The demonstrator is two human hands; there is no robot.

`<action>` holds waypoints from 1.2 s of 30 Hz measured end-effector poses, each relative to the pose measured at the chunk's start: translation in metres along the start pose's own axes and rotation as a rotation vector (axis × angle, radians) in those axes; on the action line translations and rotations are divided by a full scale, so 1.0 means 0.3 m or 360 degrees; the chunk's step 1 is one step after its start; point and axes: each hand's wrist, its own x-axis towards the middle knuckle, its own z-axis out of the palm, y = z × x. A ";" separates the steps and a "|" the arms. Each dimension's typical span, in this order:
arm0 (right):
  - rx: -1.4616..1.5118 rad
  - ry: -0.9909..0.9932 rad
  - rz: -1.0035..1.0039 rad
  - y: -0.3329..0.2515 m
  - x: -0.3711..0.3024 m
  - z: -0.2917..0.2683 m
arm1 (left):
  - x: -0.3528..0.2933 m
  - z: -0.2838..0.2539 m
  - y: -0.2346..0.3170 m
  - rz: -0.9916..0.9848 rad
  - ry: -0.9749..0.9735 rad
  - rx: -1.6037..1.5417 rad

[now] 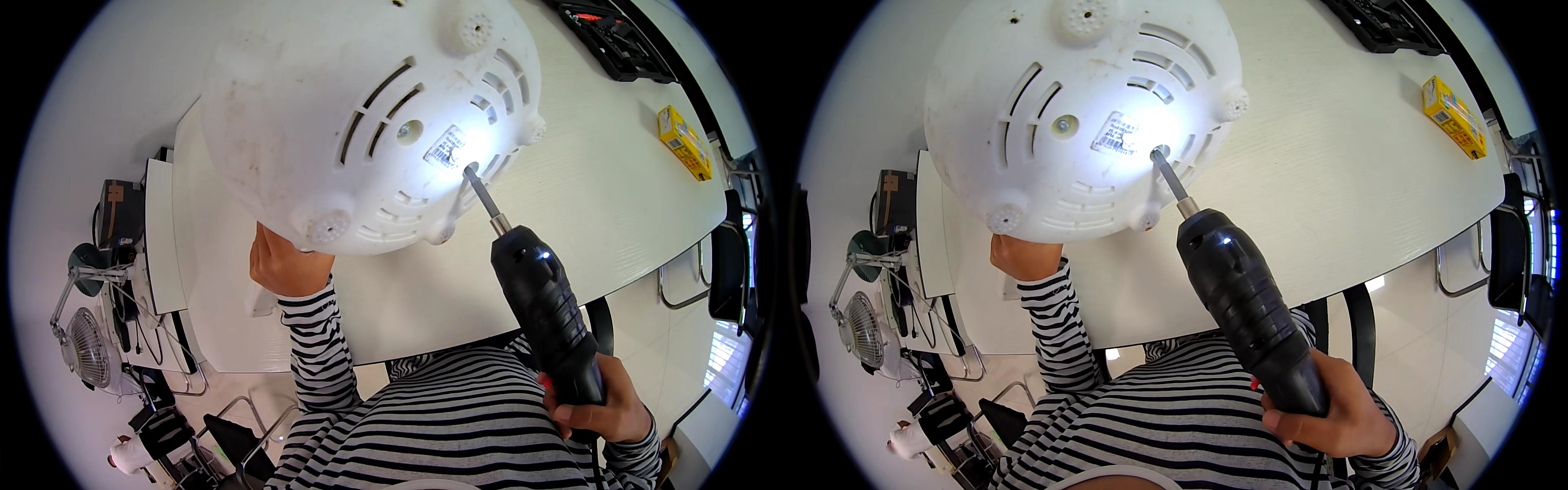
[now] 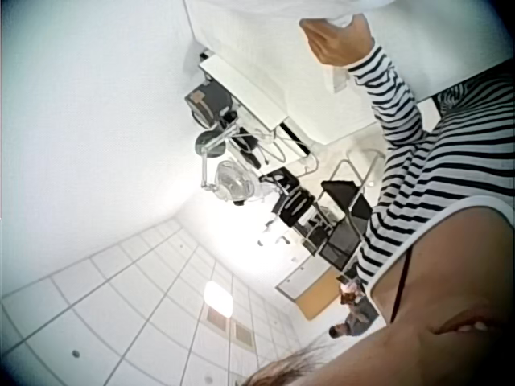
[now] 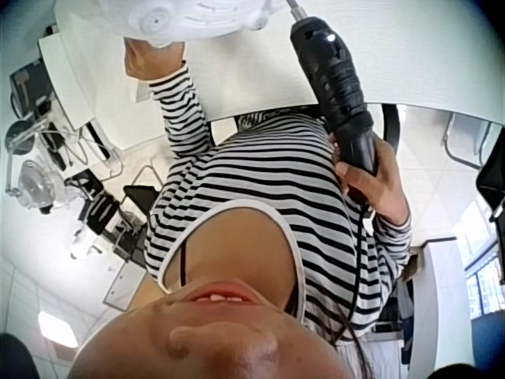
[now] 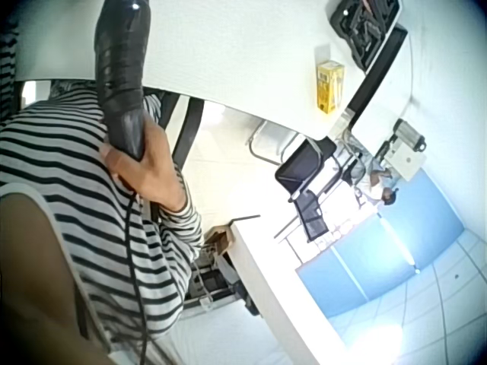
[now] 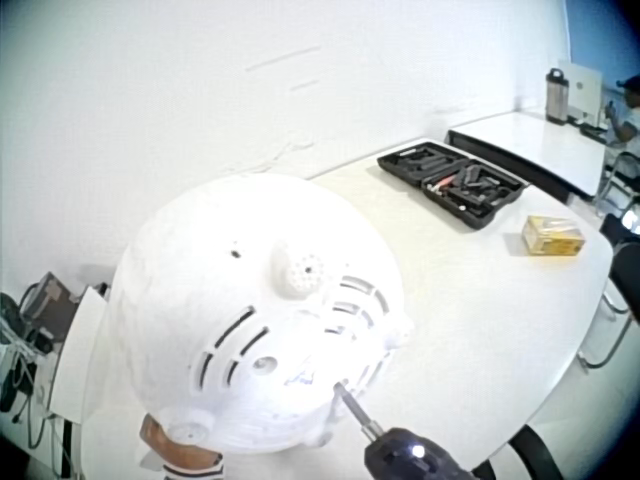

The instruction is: The person uses a cordless electric screwdriver to remove screws from the bottom of a gray and beige appliance, then from a white fan base. They hold the objects steady with one hand while operating the tool with the other.

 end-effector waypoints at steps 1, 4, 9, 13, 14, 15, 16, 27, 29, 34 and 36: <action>0.0008 0.0002 0.0001 -0.003 0.000 0.001 | 0.004 -0.003 0.004 -0.0004 -0.0005 -0.0002; 0.0017 -0.0006 -0.0003 -0.009 0.002 0.001 | 0.008 -0.004 0.012 -0.0013 0.0007 -0.0008; 0.0017 -0.0032 -0.0021 -0.003 0.002 -0.005 | 0.005 -0.002 0.009 -0.0024 0.0018 -0.0022; 0.0019 -0.0036 -0.0023 0.000 0.004 -0.007 | 0.009 -0.004 0.014 -0.0022 0.0021 -0.0043; 0.0020 -0.0041 -0.0029 0.003 0.004 -0.008 | 0.009 -0.004 0.014 -0.0027 0.0017 -0.0046; 0.0021 -0.0048 -0.0034 0.005 0.004 -0.008 | 0.009 -0.004 0.013 -0.0021 0.0018 -0.0038; 0.0022 -0.0050 -0.0034 0.004 0.005 -0.008 | 0.008 -0.004 0.012 -0.0015 0.0018 -0.0030; 0.0010 -0.0063 -0.0058 0.009 0.004 -0.009 | 0.005 0.002 0.008 -0.0002 0.0045 -0.0027; 0.0036 -0.0063 -0.0048 0.008 0.005 -0.009 | 0.006 0.001 0.007 -0.0003 0.0027 -0.0025; 0.0019 -0.0062 -0.0057 0.011 0.004 -0.007 | 0.006 -0.003 0.010 -0.0023 0.0013 -0.0028; 0.0035 -0.0061 -0.0059 0.011 0.004 -0.007 | 0.008 -0.005 0.013 -0.0028 0.0008 -0.0031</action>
